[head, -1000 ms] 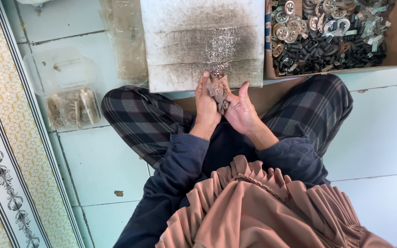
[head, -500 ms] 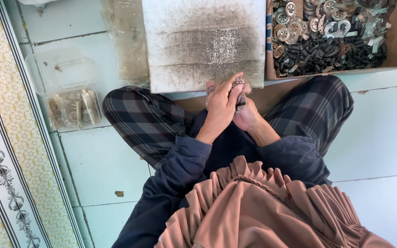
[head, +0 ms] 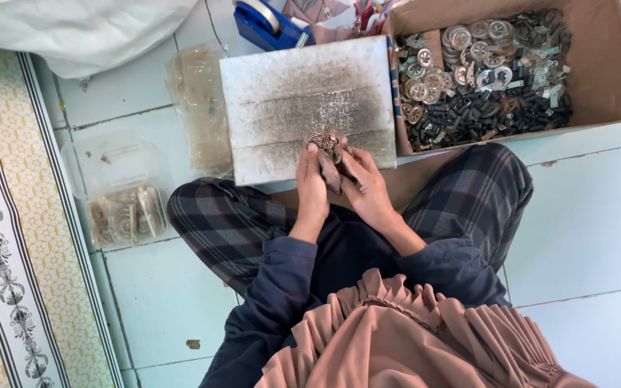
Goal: The person is sorting small metal hardware parts from a bulk container, arranging them on a board for counting or inspection, and then packing them into small plastic bags.
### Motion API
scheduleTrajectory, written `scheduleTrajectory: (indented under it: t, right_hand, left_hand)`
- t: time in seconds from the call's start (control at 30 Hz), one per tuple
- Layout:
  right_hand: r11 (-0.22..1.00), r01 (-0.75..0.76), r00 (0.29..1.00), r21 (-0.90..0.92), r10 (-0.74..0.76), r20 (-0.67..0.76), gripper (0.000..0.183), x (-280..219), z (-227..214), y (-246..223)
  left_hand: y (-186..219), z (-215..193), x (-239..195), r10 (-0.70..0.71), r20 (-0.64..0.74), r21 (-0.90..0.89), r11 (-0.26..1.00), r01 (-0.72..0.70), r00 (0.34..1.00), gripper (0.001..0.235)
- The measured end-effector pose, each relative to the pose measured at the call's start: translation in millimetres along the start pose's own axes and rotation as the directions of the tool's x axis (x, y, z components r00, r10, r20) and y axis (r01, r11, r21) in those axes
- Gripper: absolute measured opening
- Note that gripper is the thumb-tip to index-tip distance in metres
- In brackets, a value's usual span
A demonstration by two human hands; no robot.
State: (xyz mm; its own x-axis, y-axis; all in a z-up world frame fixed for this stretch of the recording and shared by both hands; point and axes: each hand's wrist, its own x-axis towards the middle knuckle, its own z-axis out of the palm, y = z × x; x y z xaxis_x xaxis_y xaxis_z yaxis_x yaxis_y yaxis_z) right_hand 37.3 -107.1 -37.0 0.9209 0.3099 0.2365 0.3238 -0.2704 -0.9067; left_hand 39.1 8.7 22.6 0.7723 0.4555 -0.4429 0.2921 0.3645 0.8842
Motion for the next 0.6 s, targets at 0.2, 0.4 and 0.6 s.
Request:
scheduleTrajectory:
  t: [0.2,0.4,0.6]
  right_hand:
    - [0.969,0.185,0.977,-0.162,-0.199,-0.07,0.02,0.0,0.6,37.8]
    - [0.907,0.25,0.942,-0.339,-0.309,-0.133,0.022,27.7,-20.3,7.9]
    - [0.951,0.239,0.935,-0.195,-0.28,-0.218,0.015,42.8,-40.1,-26.5]
  left_hand:
    - [-67.5,1.9,5.6,-0.059,0.117,0.207,0.978,0.034,0.991,0.028]
    - [-119.0,7.5,52.2,0.157,0.113,0.469,0.862,-0.192,0.981,0.032]
    - [-35.6,64.7,78.5,0.198,0.039,0.077,0.977,-0.2,0.979,0.029]
